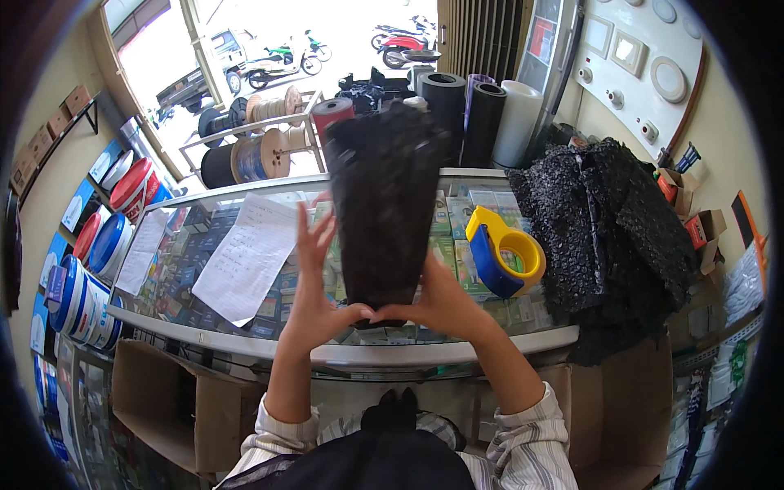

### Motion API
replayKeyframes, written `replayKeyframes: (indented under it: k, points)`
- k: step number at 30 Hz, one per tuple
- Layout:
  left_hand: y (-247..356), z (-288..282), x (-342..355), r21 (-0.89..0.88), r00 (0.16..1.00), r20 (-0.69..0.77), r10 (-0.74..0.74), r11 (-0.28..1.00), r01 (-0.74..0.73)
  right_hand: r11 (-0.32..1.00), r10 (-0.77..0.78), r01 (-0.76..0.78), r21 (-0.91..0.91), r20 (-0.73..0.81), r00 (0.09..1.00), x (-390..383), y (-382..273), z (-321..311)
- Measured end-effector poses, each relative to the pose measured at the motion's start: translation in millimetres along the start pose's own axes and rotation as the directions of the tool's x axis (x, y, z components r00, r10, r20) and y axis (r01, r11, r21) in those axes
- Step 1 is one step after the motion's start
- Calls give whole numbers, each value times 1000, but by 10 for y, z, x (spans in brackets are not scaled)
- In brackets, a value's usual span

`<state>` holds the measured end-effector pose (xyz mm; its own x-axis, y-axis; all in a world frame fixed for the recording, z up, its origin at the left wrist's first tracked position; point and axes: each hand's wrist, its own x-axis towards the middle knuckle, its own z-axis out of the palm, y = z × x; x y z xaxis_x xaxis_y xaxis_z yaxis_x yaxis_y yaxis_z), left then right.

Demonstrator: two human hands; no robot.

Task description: Packing small hardware items like lightbulbs and switches into boxes for shipment.

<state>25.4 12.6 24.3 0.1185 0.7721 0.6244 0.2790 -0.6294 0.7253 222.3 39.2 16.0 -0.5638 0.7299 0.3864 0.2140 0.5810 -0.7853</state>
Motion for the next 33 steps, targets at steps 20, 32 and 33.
replayKeyframes:
  k: [20,32,33]
  points:
    - [-101,243,-210,-14,998,57,-26,1000,27,335,-280,173,-926,77,957,376,-1632,-558]
    - [-179,228,-205,-71,996,81,-44,996,50,453,-363,213,-866,39,931,337,-1495,-613]
    - [-189,227,-209,-70,996,73,-43,996,48,490,-408,146,-860,-77,910,305,-1495,-652]
